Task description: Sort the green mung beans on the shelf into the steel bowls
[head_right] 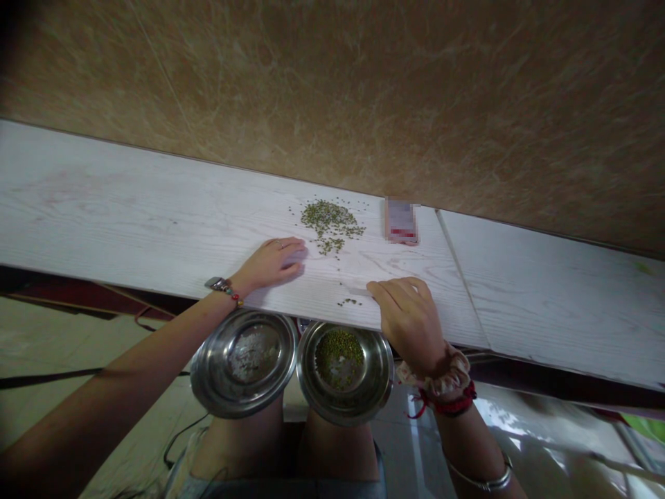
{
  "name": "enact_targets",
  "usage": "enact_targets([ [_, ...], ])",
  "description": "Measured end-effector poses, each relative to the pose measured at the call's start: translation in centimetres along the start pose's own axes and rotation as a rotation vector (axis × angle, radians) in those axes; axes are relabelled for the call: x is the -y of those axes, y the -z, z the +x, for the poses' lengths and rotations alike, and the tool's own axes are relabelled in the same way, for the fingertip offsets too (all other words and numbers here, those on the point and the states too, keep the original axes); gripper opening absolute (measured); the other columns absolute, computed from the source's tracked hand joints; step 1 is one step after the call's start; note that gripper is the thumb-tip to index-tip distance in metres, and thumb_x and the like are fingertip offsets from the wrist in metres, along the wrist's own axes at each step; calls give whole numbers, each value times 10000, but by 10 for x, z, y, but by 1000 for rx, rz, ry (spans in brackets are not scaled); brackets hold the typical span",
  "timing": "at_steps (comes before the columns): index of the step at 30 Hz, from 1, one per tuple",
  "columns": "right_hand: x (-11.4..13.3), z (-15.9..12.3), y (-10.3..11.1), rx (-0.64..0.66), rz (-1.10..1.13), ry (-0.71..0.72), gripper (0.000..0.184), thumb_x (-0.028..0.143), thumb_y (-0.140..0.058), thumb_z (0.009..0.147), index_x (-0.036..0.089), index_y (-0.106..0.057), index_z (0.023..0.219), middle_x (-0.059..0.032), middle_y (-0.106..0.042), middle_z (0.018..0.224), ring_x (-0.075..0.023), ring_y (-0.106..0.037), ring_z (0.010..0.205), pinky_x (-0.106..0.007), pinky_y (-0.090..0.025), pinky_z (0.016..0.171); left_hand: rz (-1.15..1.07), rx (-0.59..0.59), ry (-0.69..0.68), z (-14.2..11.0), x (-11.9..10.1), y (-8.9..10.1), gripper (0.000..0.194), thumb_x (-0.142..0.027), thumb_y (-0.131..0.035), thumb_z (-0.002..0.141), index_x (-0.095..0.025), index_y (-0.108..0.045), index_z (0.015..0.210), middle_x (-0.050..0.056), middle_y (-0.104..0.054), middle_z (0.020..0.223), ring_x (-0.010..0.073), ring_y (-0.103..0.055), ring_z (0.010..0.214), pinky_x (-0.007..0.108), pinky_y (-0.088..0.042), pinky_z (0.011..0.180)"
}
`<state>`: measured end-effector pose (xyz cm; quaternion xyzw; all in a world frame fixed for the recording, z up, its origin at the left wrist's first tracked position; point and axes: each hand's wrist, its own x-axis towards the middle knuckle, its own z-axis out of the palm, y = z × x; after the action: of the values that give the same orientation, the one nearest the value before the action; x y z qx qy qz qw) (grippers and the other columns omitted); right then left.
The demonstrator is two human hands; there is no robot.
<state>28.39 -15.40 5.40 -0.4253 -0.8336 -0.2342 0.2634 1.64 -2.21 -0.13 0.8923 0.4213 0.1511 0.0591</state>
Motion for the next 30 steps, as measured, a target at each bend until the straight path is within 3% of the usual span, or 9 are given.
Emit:
enact_targets([
  [5, 1, -1, 5, 7, 20, -14, 240, 59, -485, 876, 179, -667, 974, -36, -718, 799, -174, -619, 753, -346, -427, 787, -8, 3, -1, 0, 1, 0, 388, -333, -480, 874, -216, -595, 1225, 85, -586, 1367, 251, -526, 1261, 438, -396, 1080],
  [14, -3, 0, -3, 10, -11, 17, 241, 60, -478, 875, 181, -669, 958, -35, -716, 789, -174, -607, 753, -339, -418, 764, -5, -1, -3, 0, -1, 1, 375, -332, -486, 872, -234, -599, 1216, 68, -590, 1361, 246, -527, 1258, 429, -391, 1085],
  [30, 7, -4, 19, 49, 36, 66, 261, 5, -459, 845, 176, -622, 955, -28, -703, 789, -160, -599, 738, -323, -441, 780, -4, 17, 8, 1, -1, 3, 389, -339, -465, 879, -192, -596, 1214, 98, -579, 1372, 259, -527, 1258, 440, -395, 1083],
])
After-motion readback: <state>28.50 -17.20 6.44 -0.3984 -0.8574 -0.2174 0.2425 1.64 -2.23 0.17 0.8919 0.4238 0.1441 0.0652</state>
